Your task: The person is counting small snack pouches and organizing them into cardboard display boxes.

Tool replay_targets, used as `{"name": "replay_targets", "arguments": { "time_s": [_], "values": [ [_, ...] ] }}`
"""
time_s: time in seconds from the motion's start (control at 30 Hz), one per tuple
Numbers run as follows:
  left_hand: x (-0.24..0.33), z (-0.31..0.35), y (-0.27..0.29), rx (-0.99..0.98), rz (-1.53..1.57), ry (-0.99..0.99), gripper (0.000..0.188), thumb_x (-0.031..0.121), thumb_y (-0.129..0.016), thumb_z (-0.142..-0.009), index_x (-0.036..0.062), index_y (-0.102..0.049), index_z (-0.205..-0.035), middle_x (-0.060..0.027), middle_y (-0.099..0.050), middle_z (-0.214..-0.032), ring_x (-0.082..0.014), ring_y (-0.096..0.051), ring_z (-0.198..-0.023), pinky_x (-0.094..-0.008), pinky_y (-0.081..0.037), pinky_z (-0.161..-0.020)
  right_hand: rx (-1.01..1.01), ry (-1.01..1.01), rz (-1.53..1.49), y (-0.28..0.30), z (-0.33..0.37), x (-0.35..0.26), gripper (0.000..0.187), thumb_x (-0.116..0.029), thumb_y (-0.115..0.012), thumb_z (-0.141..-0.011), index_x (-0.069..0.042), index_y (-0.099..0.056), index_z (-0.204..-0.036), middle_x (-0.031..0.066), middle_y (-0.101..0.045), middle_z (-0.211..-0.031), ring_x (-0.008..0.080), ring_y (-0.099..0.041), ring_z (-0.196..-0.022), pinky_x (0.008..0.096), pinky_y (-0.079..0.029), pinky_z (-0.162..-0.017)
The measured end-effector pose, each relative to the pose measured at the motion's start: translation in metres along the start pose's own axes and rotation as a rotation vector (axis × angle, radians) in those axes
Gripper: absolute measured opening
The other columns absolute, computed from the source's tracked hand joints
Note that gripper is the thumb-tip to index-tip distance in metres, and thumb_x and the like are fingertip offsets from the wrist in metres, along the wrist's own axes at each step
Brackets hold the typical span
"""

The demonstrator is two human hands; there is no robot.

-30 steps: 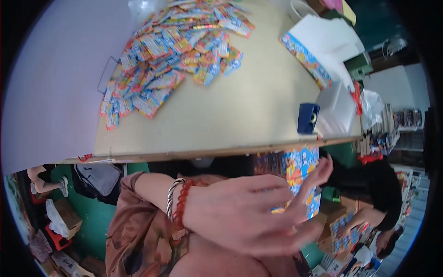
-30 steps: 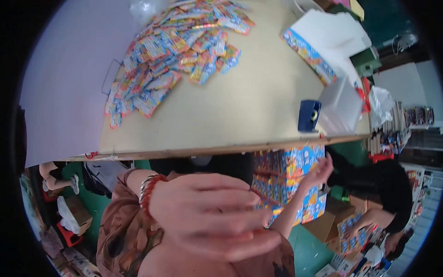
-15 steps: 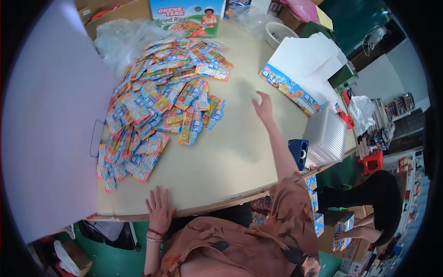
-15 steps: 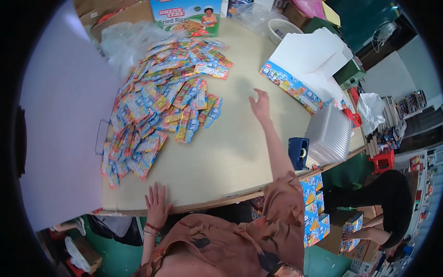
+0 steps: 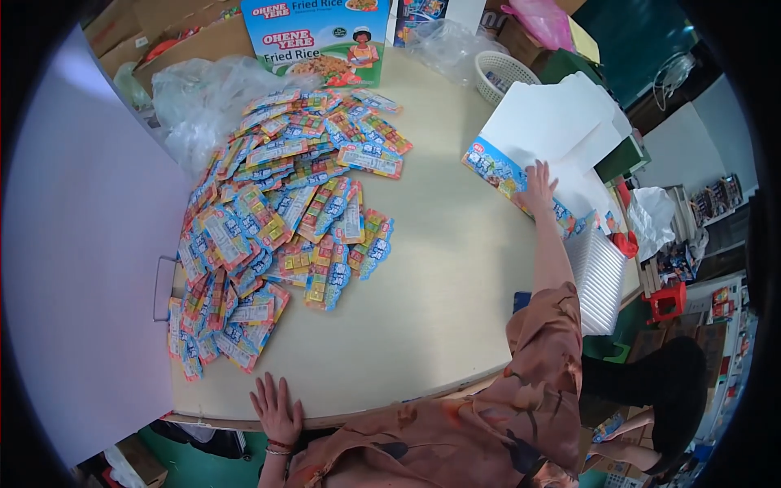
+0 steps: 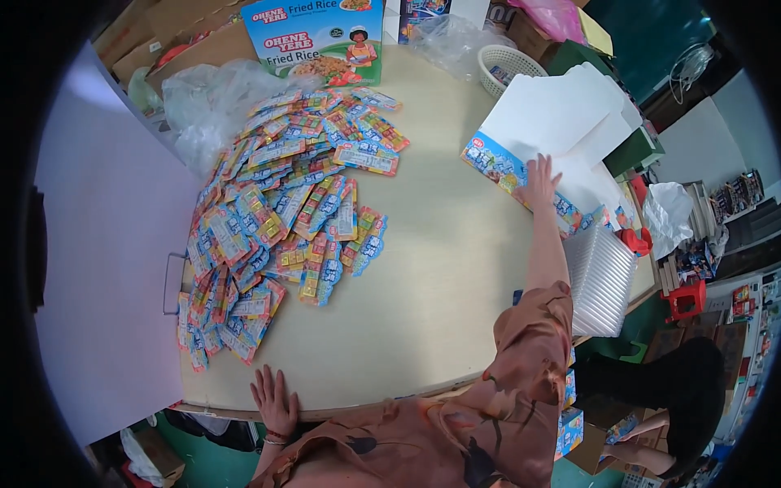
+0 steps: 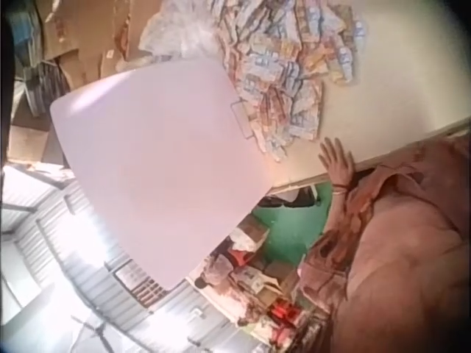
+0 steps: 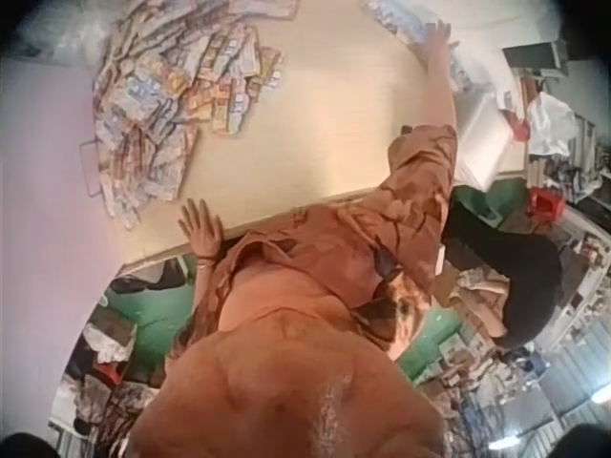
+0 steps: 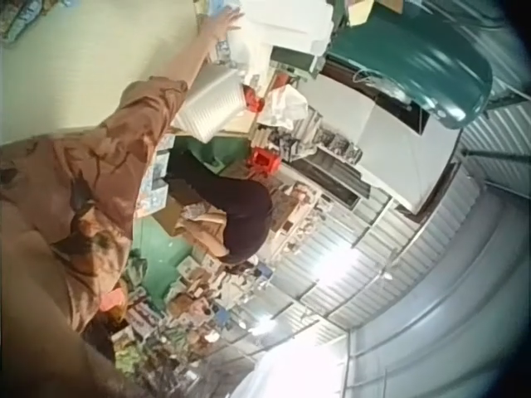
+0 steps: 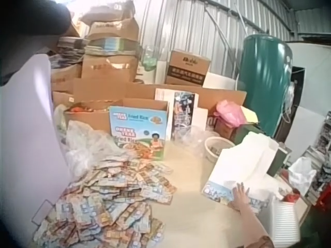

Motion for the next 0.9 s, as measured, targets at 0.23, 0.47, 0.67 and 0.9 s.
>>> {"name": "replay_targets", "arguments": {
  "time_s": [0.23,0.47,0.67,0.9],
  "values": [
    [-0.002,0.006,0.001,0.039,0.009,0.009,0.057,0.028,-0.055,-0.085,0.0084,-0.045,-0.137,-0.0182,-0.029,-0.15,-0.0383,-0.02,-0.141,-0.0549,-0.01,-0.114,0.089,-0.073,-0.177,0.0,0.003,-0.036,0.106,-0.03,-0.084,-0.057,-0.014,-0.024,-0.143,0.0102,-0.033,-0.142,0.0287,-0.028,-0.136,0.0713,-0.02,-0.103],
    [0.0,0.002,0.0,0.077,0.042,-0.025,0.056,0.026,-0.056,-0.082,0.009,-0.047,-0.135,-0.0172,-0.032,-0.148,-0.0383,-0.022,-0.14,-0.0553,-0.011,-0.113,-0.123,0.007,0.04,0.011,0.002,-0.024,0.107,-0.026,-0.084,-0.058,-0.017,-0.024,-0.146,0.0115,-0.038,-0.135,0.029,-0.035,-0.131,0.0626,-0.023,-0.108],
    [0.001,0.001,0.002,0.112,0.062,-0.031,0.054,0.023,-0.056,-0.083,0.0091,-0.049,-0.134,-0.0165,-0.034,-0.148,-0.0379,-0.024,-0.139,-0.0555,-0.011,-0.113,-0.018,0.079,-0.082,0.021,0.014,-0.046,0.105,-0.016,-0.081,-0.061,-0.016,-0.022,-0.148,0.017,-0.037,-0.137,0.0331,-0.035,-0.13,0.0469,-0.041,-0.099],
    [0.001,0.001,0.001,0.159,0.085,-0.056,0.052,0.021,-0.056,-0.083,0.0096,-0.05,-0.133,-0.0159,-0.035,-0.147,-0.0377,-0.024,-0.139,-0.0557,-0.011,-0.113,0.1,0.261,-0.025,0.051,0.017,-0.067,0.075,-0.017,-0.08,-0.063,-0.011,-0.044,-0.128,0.0096,-0.051,-0.117,0.0282,-0.048,-0.112,0.042,-0.042,-0.086]
  ]
}}
Point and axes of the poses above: each hand's wrist, its own z-axis away from the middle knuckle, its own y-axis out of the back of the hand, x = y × z, the point moved 6 cm from there along -z, towards the middle knuckle
